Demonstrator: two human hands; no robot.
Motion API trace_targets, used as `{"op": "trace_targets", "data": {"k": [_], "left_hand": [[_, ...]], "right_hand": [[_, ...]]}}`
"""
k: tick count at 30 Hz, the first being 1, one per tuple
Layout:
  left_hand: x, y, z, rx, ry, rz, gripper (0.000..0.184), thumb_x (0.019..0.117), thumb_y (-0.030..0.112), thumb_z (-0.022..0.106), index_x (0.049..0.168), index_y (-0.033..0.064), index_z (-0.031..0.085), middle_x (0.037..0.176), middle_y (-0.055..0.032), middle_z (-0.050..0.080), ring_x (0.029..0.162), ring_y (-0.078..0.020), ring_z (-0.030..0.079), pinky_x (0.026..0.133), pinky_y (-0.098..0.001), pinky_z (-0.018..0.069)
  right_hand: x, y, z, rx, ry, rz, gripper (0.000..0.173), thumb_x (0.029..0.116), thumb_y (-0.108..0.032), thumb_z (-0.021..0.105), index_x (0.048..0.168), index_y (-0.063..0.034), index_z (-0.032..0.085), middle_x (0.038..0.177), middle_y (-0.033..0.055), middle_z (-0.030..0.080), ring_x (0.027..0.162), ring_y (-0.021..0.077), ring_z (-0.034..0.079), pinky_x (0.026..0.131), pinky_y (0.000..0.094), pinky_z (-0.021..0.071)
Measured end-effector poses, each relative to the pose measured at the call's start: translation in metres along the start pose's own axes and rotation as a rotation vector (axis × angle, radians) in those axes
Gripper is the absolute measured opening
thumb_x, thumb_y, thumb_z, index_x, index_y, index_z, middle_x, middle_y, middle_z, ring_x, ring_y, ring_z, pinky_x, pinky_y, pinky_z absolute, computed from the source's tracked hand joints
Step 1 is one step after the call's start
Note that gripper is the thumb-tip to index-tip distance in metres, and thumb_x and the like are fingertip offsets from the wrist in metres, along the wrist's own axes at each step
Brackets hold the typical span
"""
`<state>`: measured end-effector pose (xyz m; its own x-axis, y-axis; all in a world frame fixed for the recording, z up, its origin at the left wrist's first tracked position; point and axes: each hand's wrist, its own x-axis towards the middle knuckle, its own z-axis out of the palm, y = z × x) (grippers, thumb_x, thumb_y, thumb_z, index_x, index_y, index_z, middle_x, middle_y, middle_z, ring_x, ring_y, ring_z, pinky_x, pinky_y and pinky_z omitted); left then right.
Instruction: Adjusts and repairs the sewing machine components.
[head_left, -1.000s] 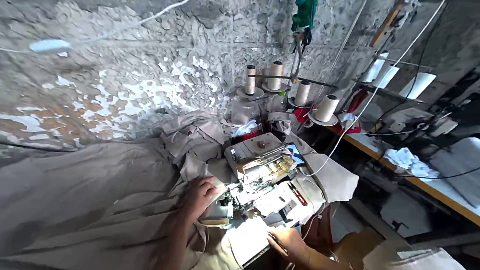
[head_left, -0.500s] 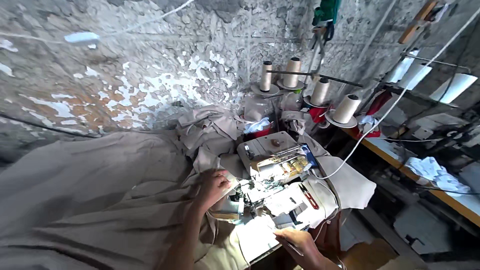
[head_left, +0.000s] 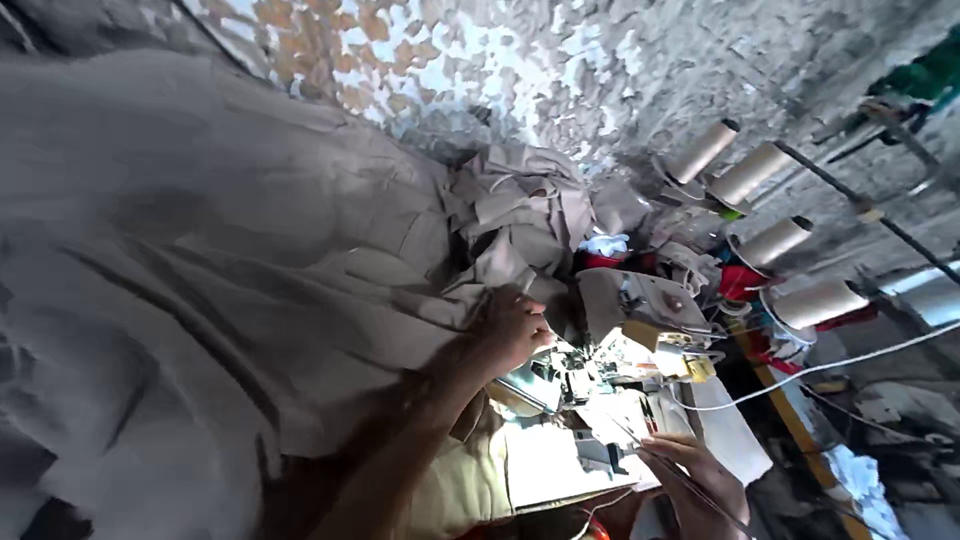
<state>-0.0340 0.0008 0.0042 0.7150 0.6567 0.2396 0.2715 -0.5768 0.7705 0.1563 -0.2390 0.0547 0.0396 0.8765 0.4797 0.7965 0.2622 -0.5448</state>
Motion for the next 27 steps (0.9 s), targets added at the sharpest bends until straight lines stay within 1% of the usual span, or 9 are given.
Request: {"op": "trace_targets", "data": {"k": [3,5,6,8,11,15,18,22,27], "left_hand": [[0.001,0.005,-0.003,-0.068,-0.032,-0.008,0.027,0.1006,0.029,0.064,0.099,0.0051,0.078,0.139,-0.015,0.062,0.142,-0.0394,0.043,0.118,-0.067,0.02],[0.002,0.005,-0.003,-0.08,-0.027,-0.01,0.026,0.101,0.028,0.064,0.1,0.0057,0.078,0.137,-0.0151,0.063,0.143,-0.0404,0.041,0.118,-0.0676,0.0184],[0.002,0.004,-0.001,-0.076,-0.009,0.006,0.025,0.1,0.027,0.065,0.098,0.0059,0.078,0.134,-0.0158,0.065,0.143,-0.0421,0.04,0.117,-0.0687,0.018],[0.002,0.005,0.003,-0.068,-0.021,0.016,0.024,0.0999,0.026,0.066,0.1,0.0052,0.078,0.133,-0.0181,0.065,0.145,-0.0464,0.035,0.118,-0.073,0.0094],[0.003,0.004,0.005,-0.019,-0.015,0.017,0.027,0.101,0.028,0.064,0.104,0.0053,0.077,0.131,-0.0182,0.066,0.145,-0.047,0.036,0.118,-0.0724,0.0099],[0.002,0.008,0.001,0.019,-0.066,-0.015,0.024,0.1008,0.024,0.063,0.11,0.0058,0.075,0.135,-0.0171,0.063,0.147,-0.0468,0.031,0.119,-0.072,0.0096],[0.002,0.012,-0.009,-0.007,-0.161,-0.039,0.027,0.1026,0.024,0.061,0.116,0.0043,0.074,0.14,-0.0168,0.061,0.151,-0.0448,0.026,0.119,-0.072,0.0056],[0.0,0.015,-0.008,0.036,-0.123,-0.035,0.021,0.0996,0.022,0.065,0.108,0.0057,0.076,0.131,-0.016,0.066,0.146,-0.0455,0.035,0.119,-0.0715,0.0095],[0.0,0.016,-0.009,0.013,-0.132,-0.048,0.017,0.0972,0.017,0.068,0.105,0.0047,0.076,0.135,-0.0161,0.063,0.148,-0.0457,0.03,0.118,-0.0735,0.0076]], "right_hand": [[0.032,-0.008,0.001,-0.082,-0.095,-0.097,0.009,0.1025,-0.02,0.062,0.106,-0.014,0.067,0.121,-0.0023,0.07,0.115,-0.0004,0.064,0.095,0.016,0.0541],[0.051,-0.008,0.008,-0.115,-0.152,-0.159,0.012,0.1065,-0.02,0.056,0.112,-0.0128,0.063,0.124,-0.0009,0.072,0.12,0.0044,0.065,0.1,0.021,0.0548],[0.06,-0.009,0.013,-0.166,-0.177,-0.183,0.013,0.1068,-0.019,0.055,0.113,-0.0104,0.061,0.122,0.001,0.072,0.118,0.0034,0.066,0.099,0.0196,0.0546],[0.078,-0.011,0.02,-0.279,-0.221,-0.217,0.015,0.105,-0.015,0.057,0.113,-0.0023,0.06,0.115,0.0075,0.075,0.111,0.0012,0.068,0.096,0.0158,0.0529],[0.103,-0.014,0.03,-0.399,-0.309,-0.203,0.021,0.102,-0.013,0.058,0.11,0.0055,0.064,0.106,0.0138,0.076,0.103,0.0048,0.071,0.092,0.0168,0.054],[0.129,-0.025,0.033,-0.527,-0.463,-0.105,0.023,0.0975,-0.013,0.062,0.11,0.0056,0.068,0.104,0.0148,0.075,0.096,0.0135,0.073,0.085,0.0249,0.0581],[0.144,-0.024,0.036,-0.615,-0.568,-0.056,0.025,0.0973,-0.014,0.063,0.112,0.0051,0.068,0.102,0.0169,0.075,0.092,0.0245,0.075,0.083,0.0386,0.0605],[0.15,-0.019,0.041,-0.623,-0.682,-0.01,0.026,0.0985,-0.014,0.063,0.115,0.0059,0.067,0.103,0.0179,0.074,0.094,0.0242,0.074,0.086,0.0386,0.0599],[0.149,-0.012,0.046,-0.655,-0.725,-0.057,0.025,0.0994,-0.013,0.061,0.113,0.0062,0.068,0.104,0.0189,0.074,0.094,0.0276,0.074,0.086,0.0403,0.0599]]}}
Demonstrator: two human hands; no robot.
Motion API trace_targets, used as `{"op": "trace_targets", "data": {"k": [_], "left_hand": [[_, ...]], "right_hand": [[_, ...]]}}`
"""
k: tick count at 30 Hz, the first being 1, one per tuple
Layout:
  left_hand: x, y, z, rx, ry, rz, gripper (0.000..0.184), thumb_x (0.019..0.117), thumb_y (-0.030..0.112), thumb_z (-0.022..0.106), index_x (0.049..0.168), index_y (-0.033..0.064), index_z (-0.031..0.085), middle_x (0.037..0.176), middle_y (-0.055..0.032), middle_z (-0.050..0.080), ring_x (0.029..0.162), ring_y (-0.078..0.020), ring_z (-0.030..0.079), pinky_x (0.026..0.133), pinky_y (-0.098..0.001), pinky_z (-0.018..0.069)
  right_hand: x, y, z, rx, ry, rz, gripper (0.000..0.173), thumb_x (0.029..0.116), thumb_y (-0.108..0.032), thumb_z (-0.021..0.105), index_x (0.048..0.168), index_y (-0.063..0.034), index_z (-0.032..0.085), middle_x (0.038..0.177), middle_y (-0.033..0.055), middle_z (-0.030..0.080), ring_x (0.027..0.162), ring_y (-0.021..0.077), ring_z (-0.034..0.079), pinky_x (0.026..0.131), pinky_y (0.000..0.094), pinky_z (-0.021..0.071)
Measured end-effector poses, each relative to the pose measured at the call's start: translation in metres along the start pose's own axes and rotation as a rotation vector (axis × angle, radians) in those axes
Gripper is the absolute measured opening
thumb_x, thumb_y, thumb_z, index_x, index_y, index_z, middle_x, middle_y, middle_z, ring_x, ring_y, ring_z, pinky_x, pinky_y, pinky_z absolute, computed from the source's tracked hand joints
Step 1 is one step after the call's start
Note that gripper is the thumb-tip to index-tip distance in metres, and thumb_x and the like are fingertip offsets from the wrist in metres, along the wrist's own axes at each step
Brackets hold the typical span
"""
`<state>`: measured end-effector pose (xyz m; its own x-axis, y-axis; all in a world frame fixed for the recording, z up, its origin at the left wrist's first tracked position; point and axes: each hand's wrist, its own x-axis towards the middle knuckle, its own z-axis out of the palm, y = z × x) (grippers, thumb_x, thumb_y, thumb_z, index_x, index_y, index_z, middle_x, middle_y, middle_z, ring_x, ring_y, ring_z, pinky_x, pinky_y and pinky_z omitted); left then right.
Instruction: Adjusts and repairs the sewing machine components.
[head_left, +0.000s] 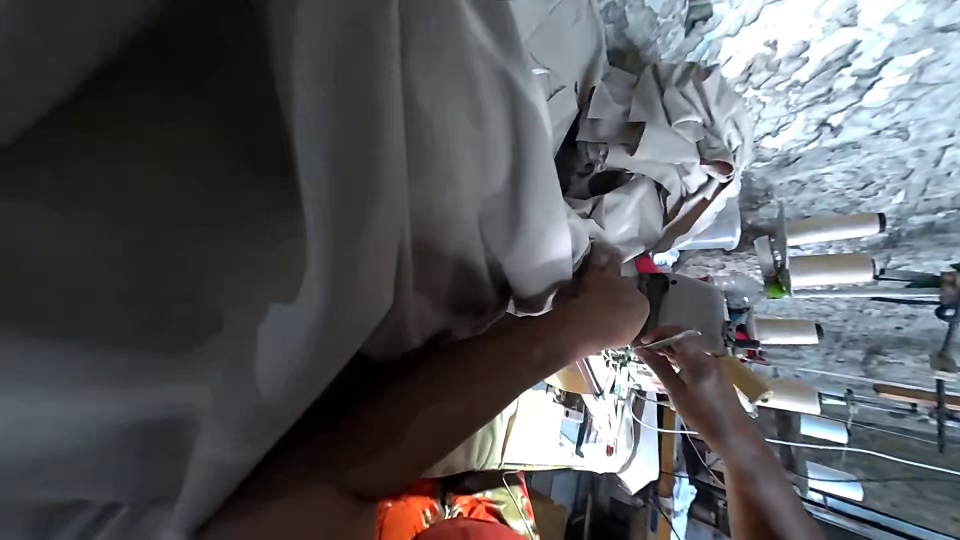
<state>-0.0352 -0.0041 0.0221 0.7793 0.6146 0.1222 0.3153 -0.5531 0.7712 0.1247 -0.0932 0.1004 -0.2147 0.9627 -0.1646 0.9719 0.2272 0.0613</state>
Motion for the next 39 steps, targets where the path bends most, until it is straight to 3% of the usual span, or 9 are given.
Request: {"op": "trace_targets", "data": {"k": [8,12,19,21,30,34,39], "left_hand": [[0.0,-0.001,-0.006,-0.004,-0.032,0.01,0.015,0.0966,0.012,0.067,0.103,0.003,0.076,0.132,-0.014,0.066,0.148,-0.0436,0.033,0.119,-0.0731,0.0056],[0.0,-0.001,-0.004,0.034,-0.028,-0.001,0.015,0.0953,0.015,0.068,0.105,0.0056,0.076,0.133,-0.0135,0.064,0.147,-0.0445,0.033,0.119,-0.0724,0.0097],[0.0,-0.001,-0.01,0.02,-0.086,0.0,0.02,0.098,0.017,0.066,0.112,0.005,0.074,0.141,-0.0139,0.06,0.151,-0.0437,0.025,0.119,-0.0735,0.0022],[0.001,-0.002,-0.011,0.019,-0.092,0.0,0.022,0.098,0.016,0.065,0.114,0.0045,0.073,0.143,-0.0136,0.059,0.153,-0.0428,0.023,0.12,-0.0725,0.0024],[0.003,-0.002,-0.007,0.044,-0.083,0.009,0.022,0.0974,0.019,0.067,0.112,0.0039,0.075,0.14,-0.0151,0.06,0.152,-0.0444,0.025,0.118,-0.0749,0.004],[0.003,-0.002,-0.01,0.021,-0.088,-0.006,0.022,0.0973,0.018,0.067,0.112,0.0032,0.074,0.141,-0.0154,0.06,0.152,-0.0441,0.024,0.118,-0.0749,0.0033],[0.003,-0.002,-0.009,0.018,-0.081,-0.003,0.021,0.0964,0.017,0.068,0.111,0.0036,0.074,0.141,-0.0156,0.059,0.152,-0.0443,0.024,0.118,-0.0744,0.0031]], "right_hand": [[0.001,0.007,0.008,-0.063,-0.008,-0.074,0.023,0.0978,-0.01,0.06,0.111,0.0063,0.069,0.099,0.0202,0.074,0.087,0.0314,0.075,0.079,0.0432,0.0611],[0.0,0.005,0.009,-0.078,-0.015,-0.071,0.023,0.0974,-0.01,0.061,0.112,0.0068,0.068,0.097,0.0219,0.074,0.086,0.0359,0.075,0.076,0.0487,0.0606],[0.001,0.01,0.01,-0.057,-0.014,-0.11,0.021,0.097,-0.01,0.06,0.108,0.0048,0.07,0.097,0.0201,0.074,0.085,0.0332,0.075,0.075,0.0457,0.0608],[0.0,0.01,0.009,-0.032,-0.024,-0.104,0.021,0.0968,-0.01,0.06,0.108,0.0044,0.07,0.098,0.0192,0.074,0.086,0.0306,0.075,0.078,0.0423,0.0606],[0.001,0.012,0.008,-0.06,-0.054,-0.132,0.02,0.0979,-0.01,0.058,0.104,0.0029,0.071,0.098,0.0186,0.075,0.087,0.0308,0.075,0.078,0.0427,0.0603],[0.001,0.015,0.009,-0.019,-0.041,-0.144,0.02,0.0985,-0.011,0.057,0.103,0.0017,0.072,0.096,0.0171,0.075,0.087,0.0281,0.075,0.079,0.0406,0.0601],[-0.002,0.021,0.008,0.135,-0.022,-0.084,0.02,0.0984,-0.01,0.057,0.104,0.0032,0.071,0.099,0.0134,0.074,0.092,0.0132,0.072,0.087,0.0261,0.0572]]}}
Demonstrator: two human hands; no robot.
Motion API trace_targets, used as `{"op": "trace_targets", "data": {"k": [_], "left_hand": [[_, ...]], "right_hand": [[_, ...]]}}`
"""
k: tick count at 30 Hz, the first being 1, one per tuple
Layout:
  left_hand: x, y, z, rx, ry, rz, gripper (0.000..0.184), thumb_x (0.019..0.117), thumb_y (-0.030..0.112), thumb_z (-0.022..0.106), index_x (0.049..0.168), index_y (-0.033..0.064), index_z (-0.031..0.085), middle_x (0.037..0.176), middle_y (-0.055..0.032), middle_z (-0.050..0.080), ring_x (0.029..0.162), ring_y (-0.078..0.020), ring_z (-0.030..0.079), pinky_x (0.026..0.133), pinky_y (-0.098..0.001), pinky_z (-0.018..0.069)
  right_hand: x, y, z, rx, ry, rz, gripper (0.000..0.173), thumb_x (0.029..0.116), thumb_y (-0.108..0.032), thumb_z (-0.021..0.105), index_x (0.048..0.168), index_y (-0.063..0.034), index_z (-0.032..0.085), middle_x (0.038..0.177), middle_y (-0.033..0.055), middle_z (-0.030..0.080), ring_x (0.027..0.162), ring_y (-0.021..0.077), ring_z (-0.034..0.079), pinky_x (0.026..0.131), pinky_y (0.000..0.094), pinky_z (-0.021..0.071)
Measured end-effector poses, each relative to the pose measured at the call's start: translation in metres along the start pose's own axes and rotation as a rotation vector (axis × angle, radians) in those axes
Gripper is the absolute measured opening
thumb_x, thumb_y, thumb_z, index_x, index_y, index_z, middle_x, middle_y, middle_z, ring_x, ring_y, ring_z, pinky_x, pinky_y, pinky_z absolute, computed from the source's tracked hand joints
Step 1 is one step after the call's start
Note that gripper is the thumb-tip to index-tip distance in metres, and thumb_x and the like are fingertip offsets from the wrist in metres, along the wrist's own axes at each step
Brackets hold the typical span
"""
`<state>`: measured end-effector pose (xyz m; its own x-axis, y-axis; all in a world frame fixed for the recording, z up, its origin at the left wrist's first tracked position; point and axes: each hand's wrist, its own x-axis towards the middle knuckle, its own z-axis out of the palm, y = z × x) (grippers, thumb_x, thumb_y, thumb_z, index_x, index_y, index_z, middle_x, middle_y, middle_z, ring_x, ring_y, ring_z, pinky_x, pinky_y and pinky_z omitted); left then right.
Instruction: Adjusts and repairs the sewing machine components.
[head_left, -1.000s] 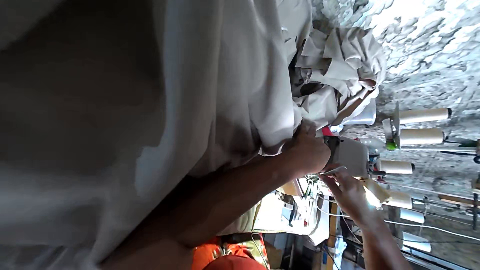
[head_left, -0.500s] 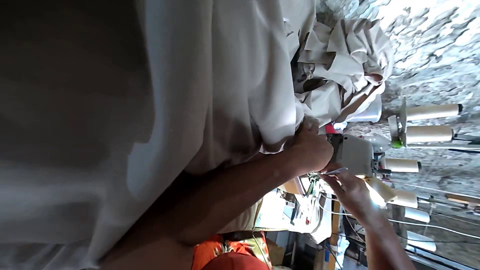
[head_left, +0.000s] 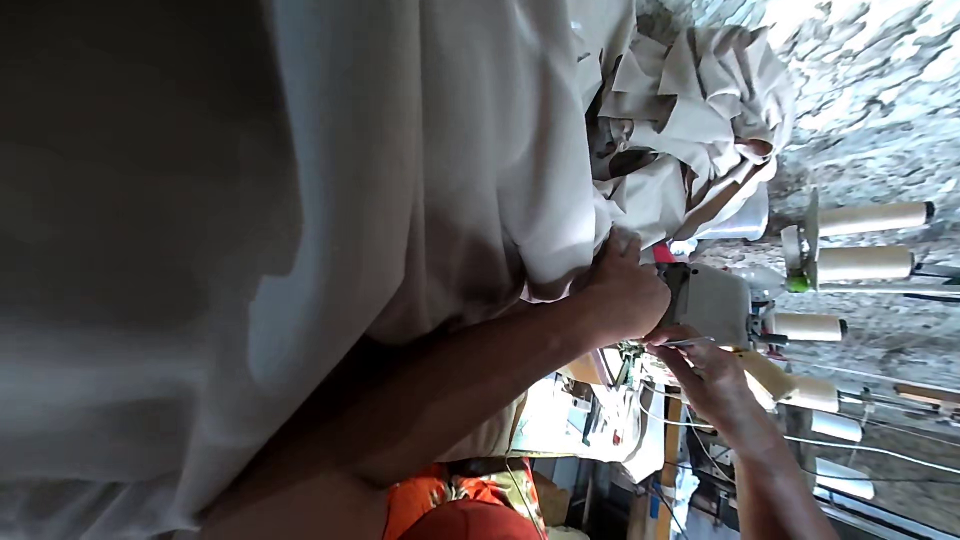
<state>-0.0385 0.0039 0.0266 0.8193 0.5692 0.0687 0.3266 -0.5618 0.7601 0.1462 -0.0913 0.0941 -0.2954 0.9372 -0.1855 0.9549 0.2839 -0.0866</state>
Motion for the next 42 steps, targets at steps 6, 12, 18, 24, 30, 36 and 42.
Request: {"op": "trace_targets", "data": {"k": [6,12,18,24,30,36,42], "left_hand": [[0.001,-0.002,0.014,0.094,0.057,0.083,0.022,0.0976,0.015,0.064,0.115,0.0071,0.074,0.137,-0.014,0.062,0.15,-0.0436,0.027,0.119,-0.0722,0.0091],[0.0,-0.002,0.017,0.109,0.076,0.097,0.021,0.0982,0.018,0.064,0.112,0.0074,0.075,0.135,-0.0133,0.064,0.149,-0.0431,0.031,0.118,-0.0729,0.0124],[0.0,-0.001,0.001,0.0,0.005,0.013,0.019,0.0982,0.013,0.064,0.11,0.0033,0.074,0.14,-0.0154,0.06,0.152,-0.0439,0.024,0.119,-0.0732,0.0024],[0.001,-0.001,0.001,0.016,-0.003,0.01,0.019,0.0969,0.014,0.066,0.11,0.0039,0.075,0.141,-0.0141,0.06,0.152,-0.0433,0.024,0.119,-0.0739,0.0018],[0.002,-0.001,0.001,0.005,-0.004,0.003,0.02,0.098,0.015,0.065,0.111,0.0041,0.074,0.141,-0.0149,0.06,0.153,-0.0439,0.023,0.119,-0.0738,0.0021],[0.0,0.0,0.001,0.0,0.013,0.015,0.02,0.0986,0.013,0.064,0.112,0.0028,0.074,0.14,-0.0166,0.06,0.152,-0.0441,0.025,0.119,-0.0734,0.0022],[0.001,-0.001,0.001,0.019,-0.002,0.012,0.019,0.0973,0.016,0.066,0.111,0.0049,0.075,0.142,-0.0147,0.059,0.152,-0.044,0.023,0.118,-0.0744,0.0014]], "right_hand": [[-0.001,-0.001,-0.003,0.114,0.062,0.003,0.02,0.0981,-0.01,0.059,0.104,0.0059,0.069,0.101,0.0088,0.074,0.095,0.001,0.069,0.089,0.0173,0.0547],[0.0,-0.004,0.001,0.031,0.036,0.052,0.022,0.0981,-0.013,0.06,0.103,0.0049,0.072,0.103,0.0124,0.073,0.095,0.0056,0.07,0.088,0.0186,0.0549],[0.0,-0.005,0.004,-0.103,0.017,0.043,0.021,0.0976,-0.013,0.06,0.104,0.0037,0.072,0.1,0.0174,0.074,0.09,0.0239,0.074,0.081,0.0362,0.0597],[0.0,-0.01,0.003,-0.135,-0.002,0.065,0.021,0.0979,-0.012,0.06,0.105,0.0039,0.072,0.1,0.019,0.074,0.089,0.0294,0.074,0.08,0.0433,0.0605],[0.0,-0.011,0.008,-0.171,0.028,0.051,0.02,0.0973,-0.01,0.061,0.104,0.0054,0.071,0.097,0.0202,0.074,0.086,0.0304,0.075,0.078,0.0429,0.0605],[-0.004,-0.003,0.009,0.054,0.114,0.079,0.022,0.0973,-0.01,0.059,0.104,0.0088,0.068,0.098,0.0136,0.073,0.083,0.0072,0.07,0.078,0.0222,0.0578],[-0.014,-0.012,0.001,0.292,0.252,0.106,0.013,0.0943,-0.003,0.062,0.104,0.0048,0.062,0.101,-0.0032,0.072,0.09,-0.0026,0.069,0.083,0.0191,0.0601]]}}
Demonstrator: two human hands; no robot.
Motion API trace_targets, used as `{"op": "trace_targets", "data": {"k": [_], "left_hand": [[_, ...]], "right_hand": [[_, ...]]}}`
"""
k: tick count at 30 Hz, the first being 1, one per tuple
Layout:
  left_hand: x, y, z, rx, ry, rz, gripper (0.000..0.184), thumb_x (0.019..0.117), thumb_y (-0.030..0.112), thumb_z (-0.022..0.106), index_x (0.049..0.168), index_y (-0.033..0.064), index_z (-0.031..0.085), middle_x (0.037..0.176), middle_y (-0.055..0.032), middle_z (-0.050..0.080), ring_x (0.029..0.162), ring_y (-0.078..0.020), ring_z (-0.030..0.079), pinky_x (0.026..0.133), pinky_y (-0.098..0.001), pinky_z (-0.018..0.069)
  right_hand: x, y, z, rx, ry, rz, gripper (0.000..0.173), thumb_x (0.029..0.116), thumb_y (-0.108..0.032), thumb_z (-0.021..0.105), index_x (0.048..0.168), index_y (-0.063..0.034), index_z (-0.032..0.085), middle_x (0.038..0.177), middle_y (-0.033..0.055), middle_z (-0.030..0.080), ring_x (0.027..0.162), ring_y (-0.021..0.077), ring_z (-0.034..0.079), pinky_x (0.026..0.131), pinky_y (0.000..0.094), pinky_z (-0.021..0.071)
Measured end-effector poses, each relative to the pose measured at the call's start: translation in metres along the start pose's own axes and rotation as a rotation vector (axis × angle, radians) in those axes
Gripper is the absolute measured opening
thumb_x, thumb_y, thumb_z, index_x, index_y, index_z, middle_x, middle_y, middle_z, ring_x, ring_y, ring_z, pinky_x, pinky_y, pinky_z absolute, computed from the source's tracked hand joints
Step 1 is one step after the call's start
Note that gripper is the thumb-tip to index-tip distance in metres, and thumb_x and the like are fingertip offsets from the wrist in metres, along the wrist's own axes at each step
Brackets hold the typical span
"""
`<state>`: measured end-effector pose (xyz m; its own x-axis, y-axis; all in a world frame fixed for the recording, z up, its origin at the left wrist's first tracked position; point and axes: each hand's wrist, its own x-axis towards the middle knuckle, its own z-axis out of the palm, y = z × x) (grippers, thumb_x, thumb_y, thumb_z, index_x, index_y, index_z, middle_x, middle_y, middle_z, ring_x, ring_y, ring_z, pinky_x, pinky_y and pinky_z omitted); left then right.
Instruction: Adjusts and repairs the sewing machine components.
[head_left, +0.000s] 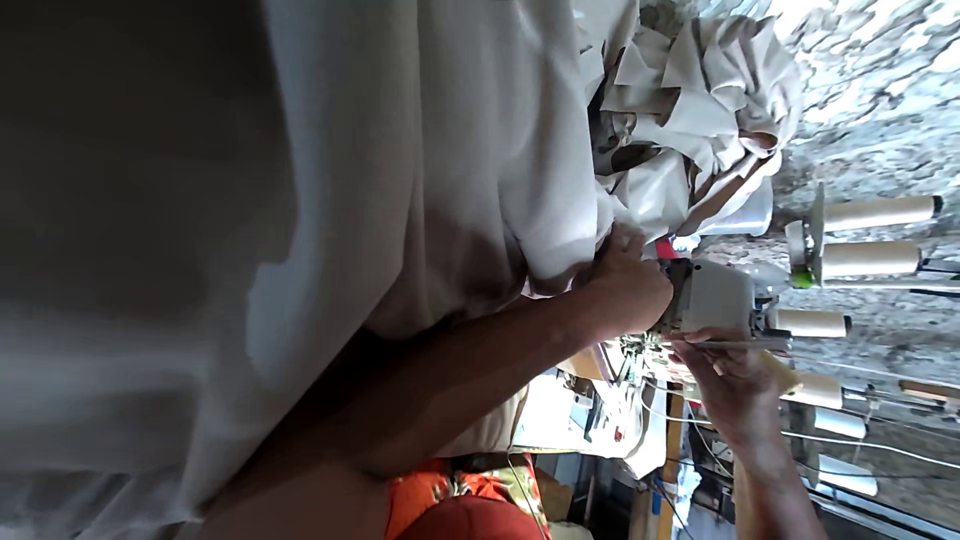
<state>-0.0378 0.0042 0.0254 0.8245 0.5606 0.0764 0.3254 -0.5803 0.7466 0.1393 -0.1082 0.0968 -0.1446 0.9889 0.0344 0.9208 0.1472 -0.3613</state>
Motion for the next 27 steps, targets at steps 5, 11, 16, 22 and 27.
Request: {"op": "trace_targets", "data": {"k": [5,11,16,22,27], "left_hand": [[0.0,0.001,0.001,-0.002,0.016,0.001,0.017,0.0976,0.012,0.065,0.108,0.0035,0.075,0.14,-0.0158,0.06,0.151,-0.0454,0.026,0.118,-0.0756,0.0033],[0.001,0.004,0.003,0.02,0.045,0.003,0.016,0.0954,0.012,0.067,0.106,0.0047,0.075,0.138,-0.0167,0.061,0.149,-0.0482,0.028,0.116,-0.0771,0.0055],[0.002,0.008,0.006,-0.007,0.098,0.051,0.019,0.0997,0.015,0.063,0.109,0.0054,0.075,0.139,-0.0154,0.061,0.15,-0.0468,0.028,0.115,-0.0789,0.0056],[0.001,0.01,0.01,-0.005,0.059,0.064,0.023,0.1019,0.025,0.061,0.107,0.0089,0.076,0.14,-0.0142,0.061,0.152,-0.0444,0.025,0.115,-0.0786,0.0049],[0.001,0.011,0.013,0.003,0.057,0.08,0.024,0.103,0.025,0.059,0.108,0.0089,0.076,0.137,-0.0132,0.063,0.151,-0.0435,0.028,0.115,-0.0781,0.0059]], "right_hand": [[-0.024,-0.007,-0.007,0.163,0.026,-0.032,0.019,0.0972,-0.013,0.067,0.109,-0.0284,0.065,0.104,-0.0167,0.074,0.092,0.0026,0.073,0.08,0.0214,0.0624],[-0.076,-0.004,0.018,0.237,0.015,0.118,0.012,0.097,-0.013,0.066,0.104,-0.0221,0.064,0.101,-0.0113,0.076,0.09,0.0018,0.073,0.078,0.0201,0.0611],[-0.108,0.012,0.067,0.055,0.148,0.143,0.017,0.0938,-0.006,0.065,0.101,0.0096,0.067,0.1,0.006,0.073,0.096,-0.0028,0.068,0.087,0.0136,0.0546],[-0.137,0.035,0.111,-0.183,0.248,-0.064,0.019,0.0961,-0.012,0.064,0.088,0.0052,0.069,0.1,0.0189,0.076,0.1,0.0135,0.074,0.09,0.0202,0.0555],[-0.152,0.051,0.127,-0.176,0.219,-0.055,0.019,0.0953,-0.011,0.063,0.092,0.0052,0.071,0.105,0.0207,0.075,0.099,0.0176,0.074,0.089,0.0235,0.0571]]}}
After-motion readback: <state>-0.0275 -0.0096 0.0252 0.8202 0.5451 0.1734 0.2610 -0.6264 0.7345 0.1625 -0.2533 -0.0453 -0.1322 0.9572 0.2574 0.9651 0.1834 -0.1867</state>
